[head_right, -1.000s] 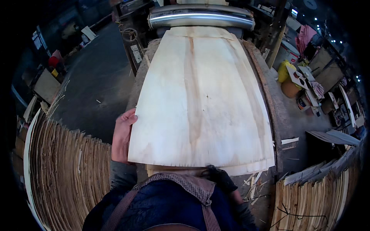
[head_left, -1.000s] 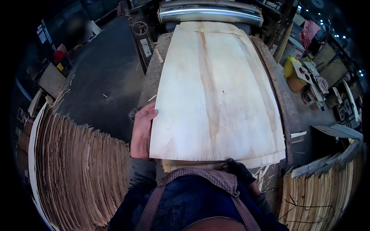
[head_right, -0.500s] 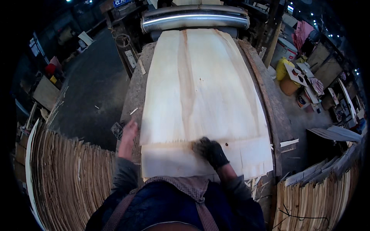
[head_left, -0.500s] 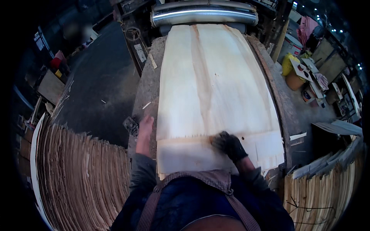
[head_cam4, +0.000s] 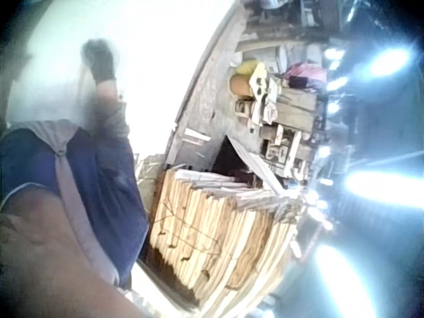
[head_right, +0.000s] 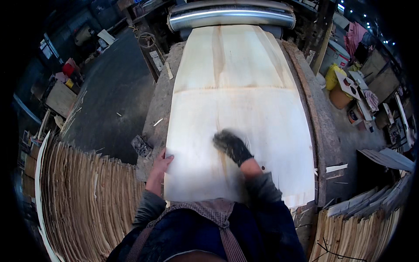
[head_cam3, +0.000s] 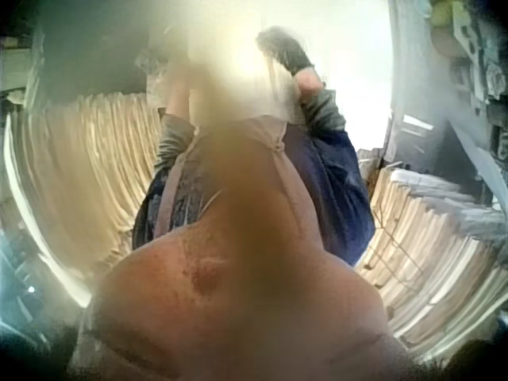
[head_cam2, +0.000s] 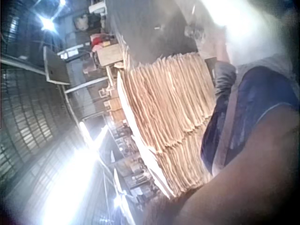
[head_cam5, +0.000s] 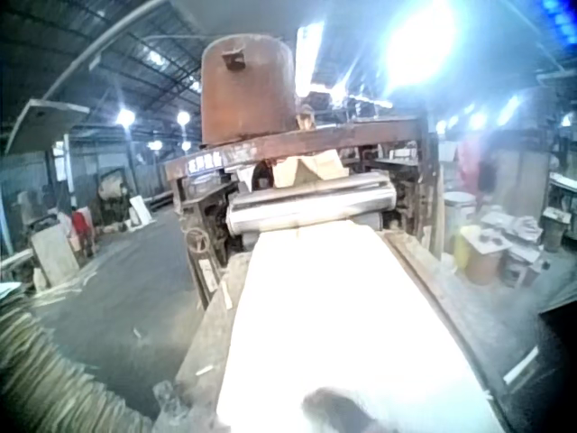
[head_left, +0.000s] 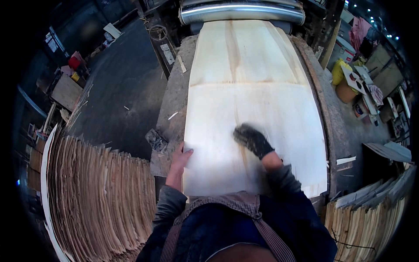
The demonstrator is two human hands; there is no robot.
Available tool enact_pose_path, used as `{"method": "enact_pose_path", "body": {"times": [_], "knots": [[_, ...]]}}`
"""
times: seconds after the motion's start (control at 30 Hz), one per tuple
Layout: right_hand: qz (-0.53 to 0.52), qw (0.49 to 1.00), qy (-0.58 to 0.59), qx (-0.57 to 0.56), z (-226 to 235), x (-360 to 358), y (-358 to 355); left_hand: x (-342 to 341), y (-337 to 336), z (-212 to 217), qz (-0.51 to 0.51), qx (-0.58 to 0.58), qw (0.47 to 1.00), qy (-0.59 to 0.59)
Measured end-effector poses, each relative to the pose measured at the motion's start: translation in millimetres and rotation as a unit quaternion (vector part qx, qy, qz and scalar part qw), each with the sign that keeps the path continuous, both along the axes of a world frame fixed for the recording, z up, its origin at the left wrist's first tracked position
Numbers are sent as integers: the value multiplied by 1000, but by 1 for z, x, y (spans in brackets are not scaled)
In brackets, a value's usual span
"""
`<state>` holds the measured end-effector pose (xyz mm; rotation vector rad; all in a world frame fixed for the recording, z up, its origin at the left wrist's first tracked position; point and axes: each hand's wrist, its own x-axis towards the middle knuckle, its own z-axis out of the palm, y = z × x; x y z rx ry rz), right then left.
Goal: The person lifts thin wood veneers from a stack, places them onto a machine's rollers one at a time, and smooths them by hand as they are fed through the machine.
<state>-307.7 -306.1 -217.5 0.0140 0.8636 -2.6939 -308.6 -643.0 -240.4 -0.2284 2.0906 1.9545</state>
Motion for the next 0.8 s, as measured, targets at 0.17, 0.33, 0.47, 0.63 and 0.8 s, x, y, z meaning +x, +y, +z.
{"method": "enact_pose_path", "body": {"times": [0.17, 0.33, 0.47, 0.63, 0.8], "knots": [[60, 992, -110, 12, 20, 106, -17, 4, 4, 55, 7, 115, 993, 6], [60, 985, -158, 48, 52, 182, -18, 17, 8, 121, -45, 207, 977, 26], [3, 976, -207, 64, 41, 218, -14, 17, 20, 150, -46, 228, 968, 97], [-27, 961, -219, 166, 38, 246, 2, 18, 32, 196, -56, 243, 960, 126], [-107, 951, -193, 214, 48, 242, 2, 20, 39, 215, -41, 268, 954, 127]]}}
